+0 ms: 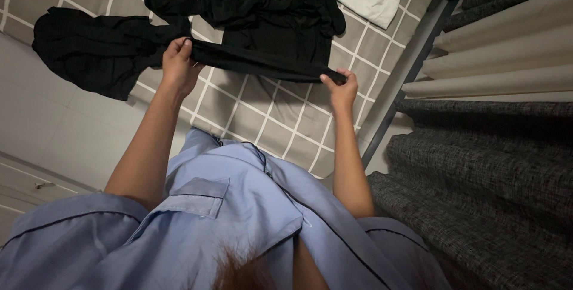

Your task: The person folds multiple garments on a bed, including black pants, a black shirt, and a blue jacket. They smooth and fold each item into neat rectangles and place them in organized stacks.

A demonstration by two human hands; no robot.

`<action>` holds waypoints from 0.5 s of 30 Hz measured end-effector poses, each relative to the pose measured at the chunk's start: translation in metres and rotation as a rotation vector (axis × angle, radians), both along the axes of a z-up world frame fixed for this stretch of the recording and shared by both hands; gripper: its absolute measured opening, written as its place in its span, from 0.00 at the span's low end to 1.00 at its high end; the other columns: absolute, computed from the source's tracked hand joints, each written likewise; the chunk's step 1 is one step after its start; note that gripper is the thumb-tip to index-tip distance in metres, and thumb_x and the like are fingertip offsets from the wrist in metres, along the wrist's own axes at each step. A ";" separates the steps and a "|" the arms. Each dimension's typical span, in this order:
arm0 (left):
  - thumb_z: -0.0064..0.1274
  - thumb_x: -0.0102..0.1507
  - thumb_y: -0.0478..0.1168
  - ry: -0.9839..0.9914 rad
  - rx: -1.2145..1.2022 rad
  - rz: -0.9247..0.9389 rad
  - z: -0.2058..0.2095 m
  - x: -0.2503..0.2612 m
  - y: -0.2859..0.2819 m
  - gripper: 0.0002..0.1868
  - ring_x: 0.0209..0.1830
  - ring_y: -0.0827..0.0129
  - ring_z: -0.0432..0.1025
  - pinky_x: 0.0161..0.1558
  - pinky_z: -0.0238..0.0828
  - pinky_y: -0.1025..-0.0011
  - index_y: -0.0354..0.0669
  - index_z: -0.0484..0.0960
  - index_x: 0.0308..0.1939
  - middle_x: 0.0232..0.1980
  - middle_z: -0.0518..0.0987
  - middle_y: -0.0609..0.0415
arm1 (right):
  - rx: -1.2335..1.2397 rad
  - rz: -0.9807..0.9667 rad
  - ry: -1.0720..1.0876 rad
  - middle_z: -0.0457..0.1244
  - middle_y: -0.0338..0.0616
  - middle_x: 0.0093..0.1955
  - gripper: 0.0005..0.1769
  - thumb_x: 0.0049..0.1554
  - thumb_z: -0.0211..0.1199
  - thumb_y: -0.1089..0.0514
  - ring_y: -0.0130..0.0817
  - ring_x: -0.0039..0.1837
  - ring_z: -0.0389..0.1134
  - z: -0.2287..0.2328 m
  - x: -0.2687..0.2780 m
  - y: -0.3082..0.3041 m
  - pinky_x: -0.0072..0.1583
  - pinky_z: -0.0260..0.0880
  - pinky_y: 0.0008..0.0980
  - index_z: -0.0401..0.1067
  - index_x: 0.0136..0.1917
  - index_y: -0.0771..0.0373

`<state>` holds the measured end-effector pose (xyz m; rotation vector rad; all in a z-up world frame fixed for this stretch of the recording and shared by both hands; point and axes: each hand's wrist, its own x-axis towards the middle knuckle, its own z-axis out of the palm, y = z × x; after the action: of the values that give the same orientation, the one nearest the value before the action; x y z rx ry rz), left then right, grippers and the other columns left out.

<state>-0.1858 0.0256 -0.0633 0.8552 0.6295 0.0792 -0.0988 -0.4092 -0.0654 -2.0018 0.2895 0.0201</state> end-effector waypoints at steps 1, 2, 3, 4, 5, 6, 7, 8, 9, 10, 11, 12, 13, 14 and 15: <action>0.45 0.75 0.42 0.003 0.011 -0.014 0.002 0.002 -0.002 0.10 0.53 0.65 0.73 0.63 0.74 0.52 0.43 0.71 0.56 0.51 0.76 0.54 | -0.090 0.000 0.002 0.70 0.45 0.46 0.28 0.46 0.83 0.56 0.32 0.47 0.70 0.002 0.000 0.001 0.51 0.73 0.30 0.72 0.54 0.68; 0.44 0.75 0.43 0.007 0.020 -0.027 0.005 0.002 -0.004 0.10 0.53 0.65 0.74 0.62 0.74 0.52 0.44 0.71 0.56 0.52 0.76 0.55 | -0.095 -0.028 0.015 0.70 0.46 0.46 0.27 0.46 0.83 0.55 0.32 0.47 0.70 0.003 -0.001 0.002 0.51 0.72 0.31 0.73 0.53 0.68; 0.43 0.75 0.43 0.011 0.030 -0.039 0.009 0.003 -0.007 0.10 0.53 0.65 0.74 0.61 0.74 0.52 0.45 0.71 0.57 0.52 0.76 0.55 | -0.101 -0.056 0.027 0.70 0.47 0.46 0.26 0.47 0.82 0.54 0.33 0.46 0.70 0.003 -0.002 0.002 0.50 0.72 0.31 0.74 0.52 0.68; 0.43 0.75 0.43 -0.005 0.027 -0.070 0.014 0.003 -0.009 0.09 0.53 0.65 0.74 0.60 0.74 0.53 0.46 0.71 0.56 0.53 0.76 0.55 | -0.106 -0.084 0.040 0.71 0.48 0.45 0.26 0.47 0.82 0.53 0.34 0.46 0.70 0.003 -0.003 0.003 0.50 0.72 0.32 0.75 0.51 0.68; 0.43 0.75 0.44 -0.020 0.025 -0.100 0.020 0.003 -0.011 0.08 0.53 0.65 0.74 0.59 0.75 0.54 0.47 0.70 0.56 0.53 0.76 0.55 | -0.157 -0.084 0.031 0.71 0.48 0.45 0.27 0.46 0.83 0.51 0.35 0.46 0.70 0.004 -0.003 0.003 0.50 0.72 0.33 0.74 0.50 0.67; 0.43 0.76 0.44 -0.037 0.022 -0.132 0.025 0.003 -0.013 0.08 0.52 0.65 0.74 0.58 0.76 0.55 0.48 0.70 0.56 0.53 0.76 0.55 | -0.208 -0.085 0.021 0.71 0.48 0.45 0.28 0.45 0.83 0.49 0.36 0.46 0.71 0.004 -0.003 0.002 0.51 0.72 0.33 0.74 0.49 0.67; 0.43 0.76 0.45 -0.011 0.051 -0.141 0.031 0.004 -0.015 0.08 0.50 0.66 0.74 0.55 0.78 0.56 0.49 0.69 0.55 0.52 0.76 0.55 | -0.259 -0.086 0.011 0.71 0.48 0.45 0.30 0.43 0.84 0.47 0.37 0.46 0.71 0.004 -0.004 0.001 0.51 0.72 0.34 0.73 0.49 0.66; 0.43 0.75 0.46 0.014 0.080 -0.152 0.036 0.004 -0.017 0.07 0.48 0.66 0.75 0.51 0.80 0.56 0.50 0.68 0.54 0.50 0.76 0.56 | -0.294 -0.041 -0.039 0.69 0.49 0.45 0.33 0.42 0.85 0.46 0.40 0.47 0.71 0.004 -0.005 0.000 0.52 0.72 0.37 0.72 0.48 0.66; 0.43 0.75 0.46 0.040 0.109 -0.162 0.041 0.005 -0.019 0.07 0.47 0.66 0.75 0.48 0.82 0.56 0.51 0.68 0.53 0.49 0.75 0.56 | -0.329 0.005 -0.089 0.68 0.50 0.45 0.36 0.40 0.86 0.44 0.43 0.47 0.70 0.005 -0.007 -0.001 0.52 0.71 0.39 0.70 0.48 0.67; 0.43 0.75 0.46 0.033 0.122 -0.162 0.046 0.005 -0.021 0.07 0.46 0.67 0.75 0.45 0.81 0.58 0.52 0.68 0.54 0.49 0.75 0.57 | -0.365 0.050 -0.138 0.67 0.52 0.46 0.39 0.38 0.87 0.42 0.46 0.48 0.69 0.005 -0.010 -0.002 0.53 0.70 0.42 0.68 0.47 0.68; 0.43 0.75 0.46 0.026 0.134 -0.163 0.049 0.006 -0.023 0.07 0.45 0.68 0.75 0.43 0.81 0.59 0.53 0.67 0.54 0.49 0.75 0.57 | -0.395 0.069 -0.143 0.66 0.53 0.46 0.41 0.36 0.87 0.40 0.48 0.49 0.68 0.006 -0.012 -0.003 0.53 0.70 0.43 0.67 0.47 0.68; 0.44 0.75 0.47 0.019 0.147 -0.162 0.052 0.008 -0.024 0.07 0.44 0.69 0.74 0.40 0.81 0.60 0.53 0.67 0.54 0.48 0.74 0.58 | -0.426 0.090 -0.148 0.65 0.54 0.47 0.43 0.34 0.87 0.39 0.50 0.51 0.67 0.006 -0.014 -0.003 0.54 0.69 0.45 0.67 0.46 0.68; 0.44 0.75 0.47 0.014 0.158 -0.164 0.055 0.010 -0.024 0.07 0.44 0.70 0.74 0.40 0.81 0.61 0.53 0.68 0.54 0.48 0.74 0.58 | -0.457 0.110 -0.153 0.64 0.55 0.48 0.45 0.33 0.87 0.37 0.52 0.52 0.66 0.005 -0.016 -0.003 0.54 0.68 0.46 0.66 0.45 0.68; 0.44 0.75 0.46 0.009 0.169 -0.165 0.057 0.009 -0.026 0.07 0.44 0.71 0.74 0.39 0.81 0.62 0.53 0.68 0.54 0.48 0.74 0.58 | -0.458 0.101 -0.109 0.64 0.55 0.48 0.44 0.33 0.87 0.35 0.52 0.53 0.66 0.005 -0.018 -0.003 0.55 0.68 0.47 0.66 0.44 0.68; 0.44 0.76 0.46 0.004 0.180 -0.166 0.058 0.009 -0.027 0.07 0.44 0.71 0.73 0.39 0.81 0.63 0.53 0.69 0.55 0.47 0.74 0.59 | -0.458 0.092 -0.065 0.64 0.55 0.48 0.44 0.34 0.87 0.34 0.52 0.53 0.66 0.003 -0.021 -0.004 0.56 0.68 0.47 0.66 0.43 0.68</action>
<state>-0.1770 -0.0011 -0.0048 1.0791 0.5587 -0.0169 -0.1194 -0.4129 -0.0623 -2.4646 0.1686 -0.0583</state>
